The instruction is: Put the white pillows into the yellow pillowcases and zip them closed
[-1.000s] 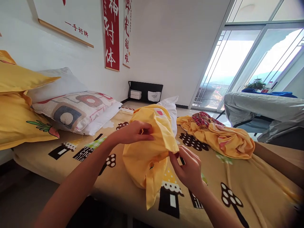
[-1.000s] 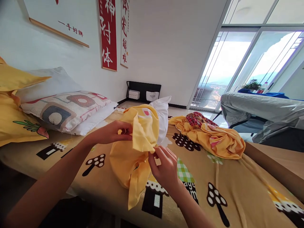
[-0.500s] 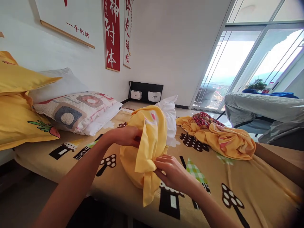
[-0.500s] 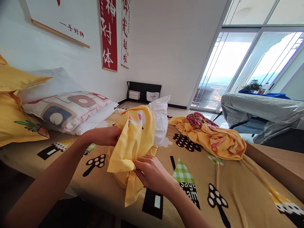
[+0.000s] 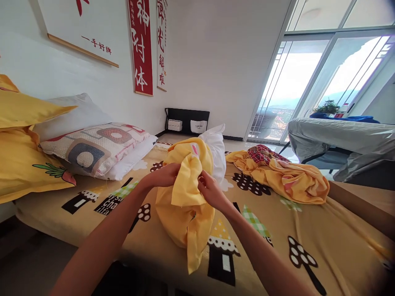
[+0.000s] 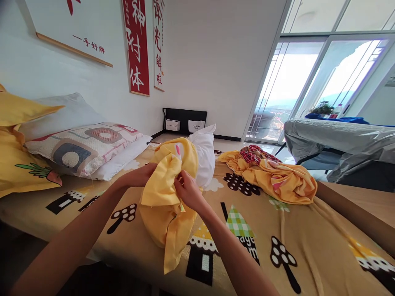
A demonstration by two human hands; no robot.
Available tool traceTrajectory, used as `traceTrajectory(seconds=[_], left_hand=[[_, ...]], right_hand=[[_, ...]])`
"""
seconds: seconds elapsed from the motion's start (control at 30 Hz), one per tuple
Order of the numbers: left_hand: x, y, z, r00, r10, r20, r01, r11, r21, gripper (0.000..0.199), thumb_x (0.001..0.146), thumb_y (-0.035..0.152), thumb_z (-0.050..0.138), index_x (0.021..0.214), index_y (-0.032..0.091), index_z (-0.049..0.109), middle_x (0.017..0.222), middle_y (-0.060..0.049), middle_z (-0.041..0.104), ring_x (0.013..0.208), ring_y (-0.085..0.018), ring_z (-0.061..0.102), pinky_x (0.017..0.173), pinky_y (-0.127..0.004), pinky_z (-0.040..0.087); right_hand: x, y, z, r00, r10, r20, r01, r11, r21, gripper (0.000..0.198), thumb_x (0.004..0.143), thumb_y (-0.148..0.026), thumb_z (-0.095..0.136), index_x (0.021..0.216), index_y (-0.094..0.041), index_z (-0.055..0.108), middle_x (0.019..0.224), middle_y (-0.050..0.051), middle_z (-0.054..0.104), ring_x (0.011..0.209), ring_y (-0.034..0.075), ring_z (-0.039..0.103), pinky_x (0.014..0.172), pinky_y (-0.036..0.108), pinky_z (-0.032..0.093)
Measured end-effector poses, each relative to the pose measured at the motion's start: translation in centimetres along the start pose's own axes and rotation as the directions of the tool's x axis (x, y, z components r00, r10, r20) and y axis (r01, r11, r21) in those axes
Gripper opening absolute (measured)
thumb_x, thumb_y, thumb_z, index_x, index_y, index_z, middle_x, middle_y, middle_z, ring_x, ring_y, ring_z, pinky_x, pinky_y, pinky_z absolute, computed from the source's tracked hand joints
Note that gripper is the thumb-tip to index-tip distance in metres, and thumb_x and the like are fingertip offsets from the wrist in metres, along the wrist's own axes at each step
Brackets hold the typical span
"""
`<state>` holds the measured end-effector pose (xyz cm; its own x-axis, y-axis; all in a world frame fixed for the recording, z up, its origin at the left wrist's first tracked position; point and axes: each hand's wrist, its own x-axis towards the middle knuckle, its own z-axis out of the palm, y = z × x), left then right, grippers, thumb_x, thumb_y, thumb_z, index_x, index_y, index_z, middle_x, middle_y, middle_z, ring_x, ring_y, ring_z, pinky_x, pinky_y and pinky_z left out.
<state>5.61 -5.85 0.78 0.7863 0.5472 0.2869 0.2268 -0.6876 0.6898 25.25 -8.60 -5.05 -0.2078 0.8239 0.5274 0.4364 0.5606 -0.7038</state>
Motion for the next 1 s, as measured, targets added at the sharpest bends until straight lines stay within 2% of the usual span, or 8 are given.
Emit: traceTrajectory(seconds=[0.17,0.3,0.43,0.53,0.67,0.77,0.9,1.0], left_hand=[[0.5,-0.6,0.7,0.99,-0.01,-0.137,0.008,1.0,-0.014,0.034,0.073,0.036,0.063,0.096,0.012,0.066,0.094,-0.006,0.068,0.089,-0.022,0.059,0.076,-0.029,0.049],[0.7,-0.9,0.7,0.994,0.022,-0.11,-0.019,0.999,0.026,0.025,0.075,0.028,0.059,0.093,0.012,0.065,0.095,-0.006,0.067,0.09,-0.021,0.058,0.079,-0.029,0.047],[0.2,-1.6,-0.3,0.995,-0.013,-0.098,0.009,0.999,-0.036,0.018,0.079,0.025,0.053,0.09,0.013,0.06,0.09,-0.004,0.064,0.087,-0.017,0.058,0.076,-0.026,0.047],[-0.3,-2.4,-1.2,0.97,-0.075,-0.23,0.071,0.997,-0.028,0.009,0.078,0.023,0.051,0.078,0.014,0.053,0.075,0.001,0.057,0.073,-0.013,0.055,0.063,-0.021,0.043],[-0.1,-2.0,-1.1,0.892,-0.03,-0.452,0.13,0.973,0.19,0.007,0.076,0.019,0.047,0.071,0.016,0.049,0.064,0.004,0.05,0.061,-0.01,0.046,0.057,-0.021,0.035],[0.2,-0.2,-0.3,0.925,0.081,-0.371,0.035,0.955,0.294,0.007,0.076,0.019,0.05,0.079,0.016,0.054,0.073,0.002,0.055,0.067,-0.011,0.047,0.062,-0.022,0.037],[0.2,2.2,0.4,0.978,0.111,-0.176,-0.072,0.974,0.213,0.03,0.074,0.027,0.062,0.1,0.016,0.054,0.097,-0.005,0.059,0.084,-0.017,0.054,0.073,-0.026,0.044],[0.3,2.7,0.8,0.979,0.108,-0.173,-0.078,0.982,0.175,0.023,0.079,0.031,0.058,0.095,0.015,0.055,0.097,-0.006,0.06,0.086,-0.018,0.054,0.077,-0.028,0.044]], right_hand=[[0.3,0.2,0.1,0.998,0.036,-0.057,-0.028,0.99,0.138,0.031,0.084,-0.05,0.049,0.076,-0.02,0.049,0.063,-0.003,0.048,0.059,0.011,0.044,0.052,0.022,0.036],[-0.2,0.7,-1.0,0.994,0.048,-0.101,-0.029,0.983,0.181,0.033,0.084,-0.051,0.05,0.073,-0.02,0.049,0.061,-0.004,0.04,0.058,0.01,0.037,0.051,0.022,0.032],[-0.7,1.2,-2.5,0.994,0.036,-0.099,-0.008,0.961,0.276,0.031,0.084,-0.048,0.053,0.072,-0.02,0.048,0.066,-0.003,0.04,0.06,0.01,0.035,0.052,0.022,0.03],[-0.8,1.3,-3.2,0.995,0.024,-0.097,0.009,0.947,0.321,0.03,0.083,-0.047,0.056,0.073,-0.019,0.049,0.067,-0.003,0.041,0.062,0.01,0.035,0.054,0.021,0.031],[-0.7,1.3,-3.3,0.994,0.029,-0.107,0.01,0.937,0.349,0.035,0.081,-0.05,0.059,0.07,-0.019,0.048,0.067,-0.002,0.042,0.063,0.01,0.037,0.055,0.022,0.032],[-0.6,1.2,-3.1,0.99,0.064,-0.122,-0.017,0.936,0.352,0.036,0.079,-0.053,0.06,0.071,-0.019,0.049,0.067,-0.002,0.044,0.062,0.01,0.038,0.054,0.022,0.033],[-0.5,1.1,-2.8,0.993,0.044,-0.107,-0.009,0.952,0.305,0.034,0.079,-0.052,0.061,0.074,-0.019,0.053,0.067,-0.002,0.044,0.064,0.011,0.04,0.057,0.023,0.035],[-0.4,0.8,-2.6,0.995,-0.003,-0.096,0.029,0.964,0.264,0.037,0.08,-0.054,0.059,0.07,-0.019,0.049,0.067,-0.002,0.043,0.064,0.011,0.04,0.058,0.023,0.035]])
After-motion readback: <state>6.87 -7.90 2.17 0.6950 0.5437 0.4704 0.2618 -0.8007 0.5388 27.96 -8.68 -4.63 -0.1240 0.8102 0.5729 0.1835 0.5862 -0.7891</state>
